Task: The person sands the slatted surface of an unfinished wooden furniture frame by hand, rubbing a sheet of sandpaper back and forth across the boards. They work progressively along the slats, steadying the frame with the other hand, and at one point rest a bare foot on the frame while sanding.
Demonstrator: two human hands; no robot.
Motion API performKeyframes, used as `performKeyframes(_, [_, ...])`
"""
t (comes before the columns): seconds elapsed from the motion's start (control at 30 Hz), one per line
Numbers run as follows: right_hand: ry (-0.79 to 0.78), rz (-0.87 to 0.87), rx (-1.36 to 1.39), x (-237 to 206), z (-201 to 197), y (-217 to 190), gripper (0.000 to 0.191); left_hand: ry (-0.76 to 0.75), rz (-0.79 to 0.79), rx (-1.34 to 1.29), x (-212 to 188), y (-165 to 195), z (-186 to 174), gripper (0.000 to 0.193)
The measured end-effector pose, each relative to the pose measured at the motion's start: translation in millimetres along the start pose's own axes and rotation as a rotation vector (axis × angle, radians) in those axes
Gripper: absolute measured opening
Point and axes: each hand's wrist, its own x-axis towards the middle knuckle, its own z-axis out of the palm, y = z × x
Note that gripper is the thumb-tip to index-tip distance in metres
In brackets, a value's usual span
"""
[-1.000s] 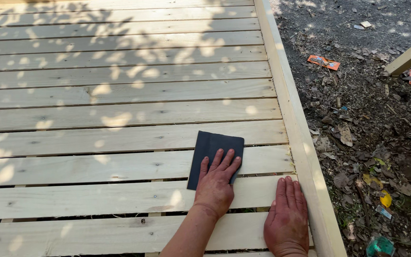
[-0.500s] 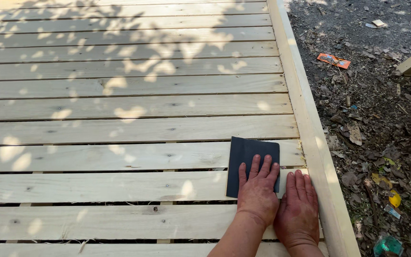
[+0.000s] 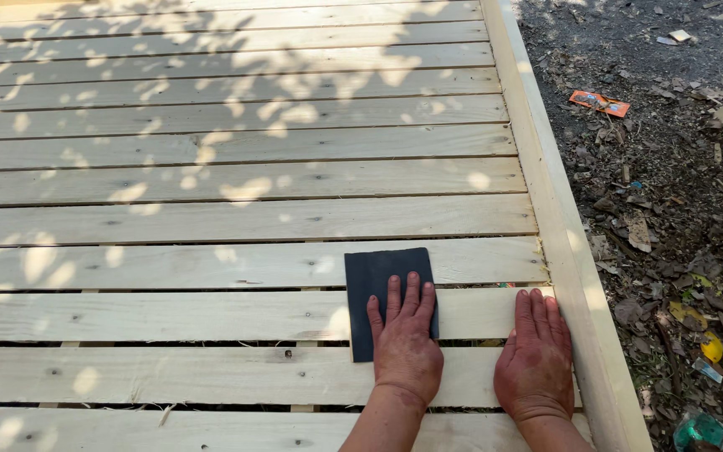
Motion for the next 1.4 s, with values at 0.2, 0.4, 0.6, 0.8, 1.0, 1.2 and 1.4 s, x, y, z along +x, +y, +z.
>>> performKeyframes(0.2, [0.041,0.011,0.118,0,-1,1,0.056,-0.148,0.241,-0.02,-4,9,-14,0.071])
performKeyframes(0.4, [0.075,0.02,0.171,-2,1,7,0.053,0.238,-0.095,0.065,-21,-167,-67,0.059])
performKeyframes(0.6, [0.032,0.081,0.212,-2,3,11,0.055,0.263,-0.339,0.085,-12,-100,-41,0.062])
performKeyframes(0.8, [-0.047,0.007,0.152,-2,5,21,0.062,-0.185,0.162,0.06,-30,-38,-24,0.071])
performKeyframes(1.0, [-0.04,-0.09,0.072,-29,-3,29,0.061,0.133,-0.301,0.131,-43,-172,-83,0.054])
performKeyframes(1.2, [-0.049,-0.007,0.155,-75,-16,32,0.064,0.107,-0.219,0.09,-40,-85,-37,0.07])
performKeyframes(1.4, [-0.031,0.082,0.14,-91,-17,32,0.07,-0.228,0.24,-0.015,-36,68,21,0.074])
